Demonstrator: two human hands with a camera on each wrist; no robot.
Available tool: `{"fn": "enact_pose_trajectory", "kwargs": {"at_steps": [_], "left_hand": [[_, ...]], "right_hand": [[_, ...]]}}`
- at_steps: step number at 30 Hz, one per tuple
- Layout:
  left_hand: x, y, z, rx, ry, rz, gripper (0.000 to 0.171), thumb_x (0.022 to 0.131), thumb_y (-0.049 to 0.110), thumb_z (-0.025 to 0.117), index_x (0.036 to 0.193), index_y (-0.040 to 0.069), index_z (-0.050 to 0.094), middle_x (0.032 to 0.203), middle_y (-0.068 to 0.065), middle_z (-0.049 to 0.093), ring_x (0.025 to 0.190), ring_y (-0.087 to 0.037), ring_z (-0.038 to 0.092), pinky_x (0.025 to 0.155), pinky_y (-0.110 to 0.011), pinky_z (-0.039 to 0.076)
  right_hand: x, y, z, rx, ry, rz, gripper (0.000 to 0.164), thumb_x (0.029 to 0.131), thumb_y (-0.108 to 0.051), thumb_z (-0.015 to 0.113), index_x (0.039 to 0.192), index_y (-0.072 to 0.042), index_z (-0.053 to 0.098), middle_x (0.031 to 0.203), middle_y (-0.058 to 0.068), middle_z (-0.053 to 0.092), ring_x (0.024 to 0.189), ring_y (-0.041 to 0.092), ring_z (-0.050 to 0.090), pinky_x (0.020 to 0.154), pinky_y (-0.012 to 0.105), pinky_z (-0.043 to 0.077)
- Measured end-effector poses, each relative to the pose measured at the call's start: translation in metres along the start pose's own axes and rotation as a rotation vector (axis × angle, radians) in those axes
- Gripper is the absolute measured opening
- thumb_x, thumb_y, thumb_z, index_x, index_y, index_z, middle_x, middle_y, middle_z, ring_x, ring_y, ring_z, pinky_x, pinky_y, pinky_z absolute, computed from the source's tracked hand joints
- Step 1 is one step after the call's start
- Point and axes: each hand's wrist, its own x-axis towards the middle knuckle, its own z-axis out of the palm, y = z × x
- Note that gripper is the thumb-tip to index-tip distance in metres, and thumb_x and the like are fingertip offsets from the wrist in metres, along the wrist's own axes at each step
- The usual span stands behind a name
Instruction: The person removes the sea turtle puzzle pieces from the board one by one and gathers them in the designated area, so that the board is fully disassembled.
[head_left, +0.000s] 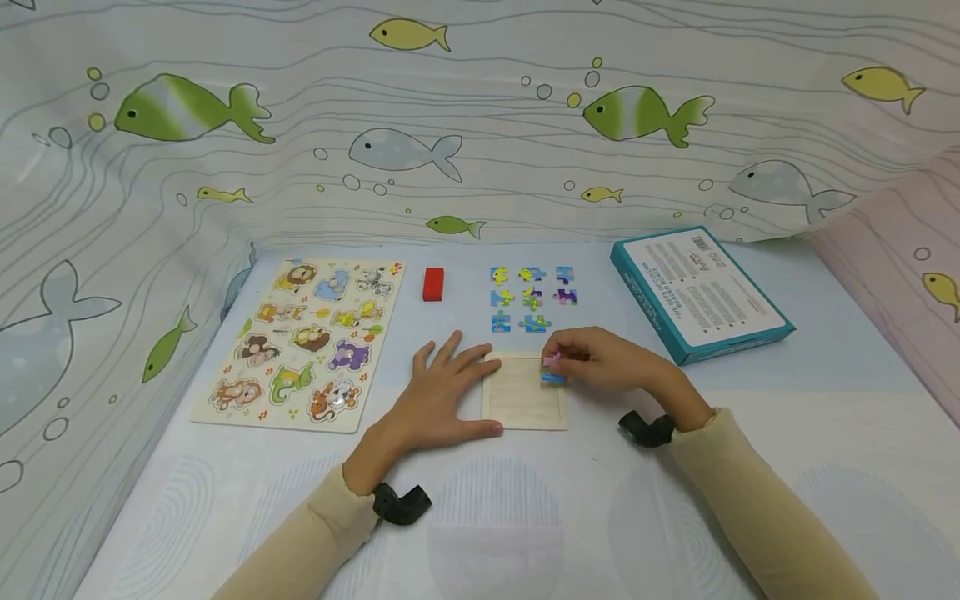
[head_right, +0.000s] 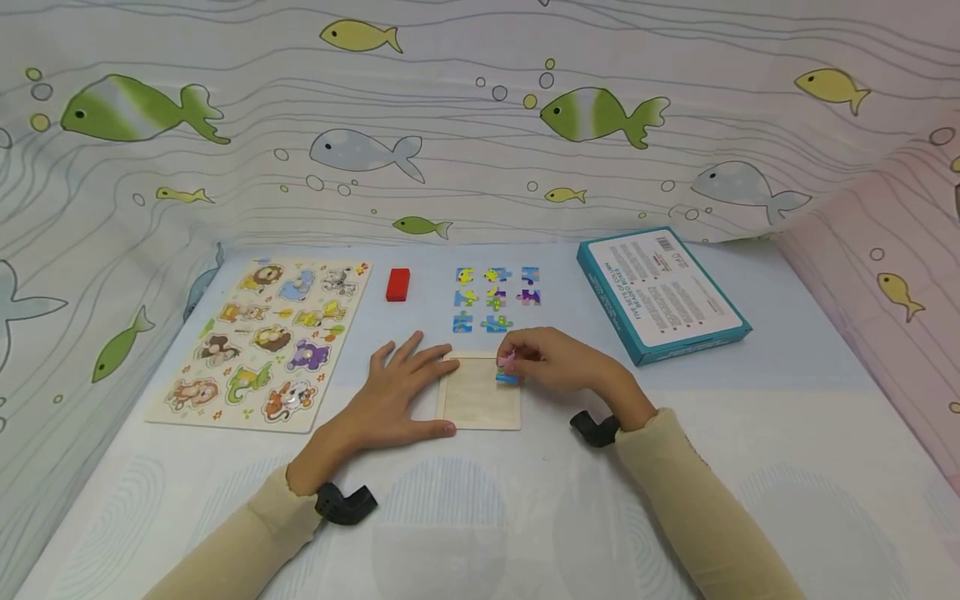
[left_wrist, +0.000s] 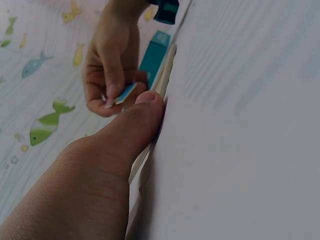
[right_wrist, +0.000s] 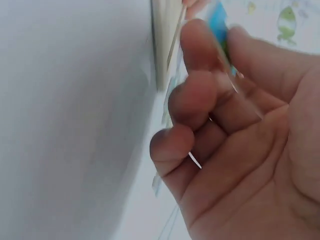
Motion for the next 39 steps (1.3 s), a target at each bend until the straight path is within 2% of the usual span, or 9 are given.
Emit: {"fn": "enact_pose_trajectory", "kwargs": {"at_steps": [4,10,15,24,30,34,39], "left_hand": [[-0.001,0.001,0.000,-0.006,0.011,0.008,0.088,0.081,0.074,0.066,0.153,0.028,0.047,0.165,0.004,0.037,0.158,-0.038,0.016,0.119,-0.066,0.009],[-0.001,0.000,0.000,0.000,0.014,0.010,0.088,0.081,0.074,0.066,0.153,0.028,0.047,0.165,0.004,0.037,0.158,-0.038,0.016,0.119,-0.066,0.010],[-0.001,0.000,0.000,0.001,0.008,0.006,0.088,0.080,0.074,0.066,0.153,0.028,0.046,0.165,0.005,0.037,0.159,-0.037,0.015,0.120,-0.065,0.009],[-0.001,0.001,0.000,0.000,0.007,0.003,0.088,0.080,0.074,0.066,0.153,0.028,0.046,0.164,0.004,0.038,0.158,-0.037,0.016,0.120,-0.065,0.009],[-0.001,0.001,0.001,0.010,0.009,0.005,0.088,0.080,0.074,0.066,0.153,0.028,0.046,0.164,0.004,0.038,0.158,-0.037,0.016,0.120,-0.065,0.010],[-0.001,0.001,0.000,0.011,0.013,0.010,0.088,0.081,0.074,0.065,0.153,0.028,0.046,0.164,0.004,0.038,0.158,-0.038,0.017,0.119,-0.065,0.010],[-0.001,0.001,0.000,0.010,0.013,0.009,0.088,0.081,0.074,0.065,0.153,0.028,0.046,0.164,0.004,0.037,0.158,-0.038,0.017,0.119,-0.065,0.010]], "right_hand": [[-0.003,0.008,-0.006,-0.048,0.081,0.048,0.012,0.106,-0.017,0.053,0.111,-0.011,0.063,0.080,0.002,0.063,0.078,0.016,0.056,0.072,0.027,0.045],[-0.006,0.021,-0.014,-0.155,0.197,0.116,0.020,0.107,-0.016,0.050,0.121,-0.007,0.061,0.087,0.004,0.059,0.079,0.016,0.052,0.072,0.031,0.044],[-0.008,0.028,-0.017,-0.179,0.237,0.147,0.024,0.102,-0.011,0.057,0.125,-0.007,0.062,0.082,0.004,0.055,0.076,0.018,0.048,0.068,0.031,0.040],[-0.007,0.034,-0.018,-0.183,0.305,0.151,0.027,0.099,-0.012,0.065,0.126,-0.008,0.065,0.087,0.006,0.060,0.077,0.018,0.050,0.067,0.027,0.042],[-0.005,0.034,-0.016,-0.209,0.318,0.173,0.043,0.090,-0.017,0.077,0.130,-0.008,0.063,0.095,0.007,0.063,0.082,0.020,0.053,0.073,0.030,0.045],[-0.004,0.035,-0.015,-0.218,0.334,0.193,0.042,0.087,-0.019,0.080,0.124,-0.006,0.065,0.099,0.009,0.062,0.087,0.022,0.053,0.076,0.033,0.045],[-0.003,0.035,-0.015,-0.191,0.373,0.267,0.035,0.086,-0.021,0.082,0.115,-0.007,0.069,0.101,0.009,0.062,0.093,0.024,0.053,0.080,0.034,0.044]]}}
